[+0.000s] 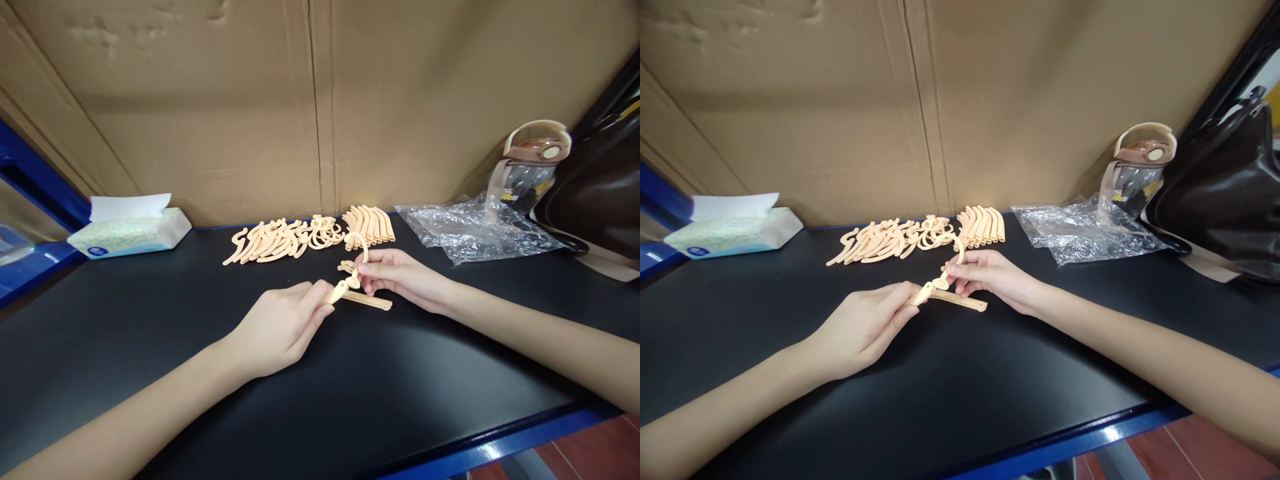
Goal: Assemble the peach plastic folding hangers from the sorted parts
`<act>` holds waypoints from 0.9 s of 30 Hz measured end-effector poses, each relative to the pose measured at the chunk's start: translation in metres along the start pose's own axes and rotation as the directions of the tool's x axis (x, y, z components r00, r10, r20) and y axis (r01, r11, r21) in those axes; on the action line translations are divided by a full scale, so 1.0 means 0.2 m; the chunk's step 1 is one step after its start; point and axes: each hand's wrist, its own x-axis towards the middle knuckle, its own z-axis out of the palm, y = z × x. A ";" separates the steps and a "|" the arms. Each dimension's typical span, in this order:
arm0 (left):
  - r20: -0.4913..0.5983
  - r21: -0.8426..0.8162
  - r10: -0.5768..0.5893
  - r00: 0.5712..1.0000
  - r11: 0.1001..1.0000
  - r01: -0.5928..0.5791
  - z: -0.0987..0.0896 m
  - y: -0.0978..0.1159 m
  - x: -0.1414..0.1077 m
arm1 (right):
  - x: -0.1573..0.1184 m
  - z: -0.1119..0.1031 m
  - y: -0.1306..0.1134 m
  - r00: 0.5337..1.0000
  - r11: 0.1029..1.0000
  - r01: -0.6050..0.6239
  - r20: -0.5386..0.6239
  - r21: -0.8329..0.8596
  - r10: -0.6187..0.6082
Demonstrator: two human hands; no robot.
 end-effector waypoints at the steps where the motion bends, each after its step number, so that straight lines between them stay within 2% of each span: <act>1: 0.005 0.002 0.000 1.000 1.000 0.000 0.00 0.00 0.00 | 0.00 0.00 0.00 1.000 1.000 -0.003 0.005 -0.003 0.003; 10: 0.049 0.084 -0.062 0.997 0.995 0.058 0.00 0.01 0.00 | 0.00 -0.01 -0.01 0.998 0.998 -0.020 0.060 -0.064 0.024; 16: 0.006 0.151 0.017 1.000 0.988 -0.017 0.01 0.01 0.00 | 0.01 -0.01 -0.02 0.995 0.995 -0.025 0.089 -0.099 0.034; 27: -0.020 0.178 0.041 0.999 0.983 -0.036 0.01 0.01 0.00 | 0.01 -0.02 0.00 0.996 0.992 0.011 0.088 -0.123 0.000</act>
